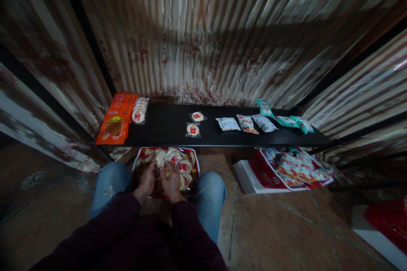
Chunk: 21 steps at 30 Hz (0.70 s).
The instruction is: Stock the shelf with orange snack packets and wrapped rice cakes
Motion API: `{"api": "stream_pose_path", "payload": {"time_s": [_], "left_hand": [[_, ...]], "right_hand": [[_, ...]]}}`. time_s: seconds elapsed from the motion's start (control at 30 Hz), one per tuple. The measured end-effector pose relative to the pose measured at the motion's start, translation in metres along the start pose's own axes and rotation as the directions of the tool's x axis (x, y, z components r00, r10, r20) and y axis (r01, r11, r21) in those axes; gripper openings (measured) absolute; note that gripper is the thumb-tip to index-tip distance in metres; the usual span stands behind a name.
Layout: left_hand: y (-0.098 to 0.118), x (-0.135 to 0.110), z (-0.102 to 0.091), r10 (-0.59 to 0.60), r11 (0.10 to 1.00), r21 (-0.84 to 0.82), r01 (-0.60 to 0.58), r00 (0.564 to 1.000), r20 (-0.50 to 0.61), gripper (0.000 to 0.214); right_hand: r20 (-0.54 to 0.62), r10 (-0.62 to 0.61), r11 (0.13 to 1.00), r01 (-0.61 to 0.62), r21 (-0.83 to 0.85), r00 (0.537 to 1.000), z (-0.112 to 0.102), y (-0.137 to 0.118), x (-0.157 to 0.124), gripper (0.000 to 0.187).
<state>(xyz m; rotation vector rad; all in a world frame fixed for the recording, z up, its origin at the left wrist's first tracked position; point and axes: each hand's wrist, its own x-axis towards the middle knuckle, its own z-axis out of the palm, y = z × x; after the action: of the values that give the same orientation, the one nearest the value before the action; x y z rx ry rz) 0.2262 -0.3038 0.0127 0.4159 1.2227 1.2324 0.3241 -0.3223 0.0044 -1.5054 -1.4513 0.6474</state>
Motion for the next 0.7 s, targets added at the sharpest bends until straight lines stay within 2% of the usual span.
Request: {"api": "stream_pose_path", "payload": {"time_s": [0.07, 0.2, 0.33, 0.47, 0.63, 0.7], "left_hand": [[0.004, -0.004, 0.001, 0.004, 1.0, 0.0, -0.004, 1.0, 0.022, 0.035], [0.009, -0.01, 0.005, 0.098, 0.992, 0.074, -0.104, 0.992, 0.079, 0.025], [0.01, -0.01, 0.007, 0.157, 0.962, 0.204, -0.18, 0.98, 0.125, 0.025], [0.009, -0.003, 0.006, 0.264, 0.912, 0.297, -0.285, 0.958, 0.107, 0.027], [0.01, 0.008, 0.004, 0.284, 0.9, 0.307, -0.31, 0.95, 0.13, 0.032], [0.013, 0.011, 0.003, 0.278, 0.908, 0.295, -0.297, 0.955, 0.106, 0.031]], "right_hand": [[0.021, 0.034, 0.998, -0.035, 0.058, 0.999, 0.001, -0.004, 0.0, 0.039], [0.03, 0.134, 0.977, -0.137, 0.162, 0.991, 0.002, -0.01, 0.001, 0.047], [0.008, 0.18, 0.958, -0.177, 0.224, 0.984, 0.0, -0.007, 0.005, 0.043], [0.014, 0.215, 0.933, -0.209, 0.294, 0.977, 0.0, -0.001, 0.013, 0.04], [0.016, 0.246, 0.899, -0.234, 0.37, 0.969, 0.006, -0.001, 0.019, 0.034], [0.022, 0.258, 0.888, -0.246, 0.389, 0.966, 0.008, -0.003, 0.02, 0.033]]}}
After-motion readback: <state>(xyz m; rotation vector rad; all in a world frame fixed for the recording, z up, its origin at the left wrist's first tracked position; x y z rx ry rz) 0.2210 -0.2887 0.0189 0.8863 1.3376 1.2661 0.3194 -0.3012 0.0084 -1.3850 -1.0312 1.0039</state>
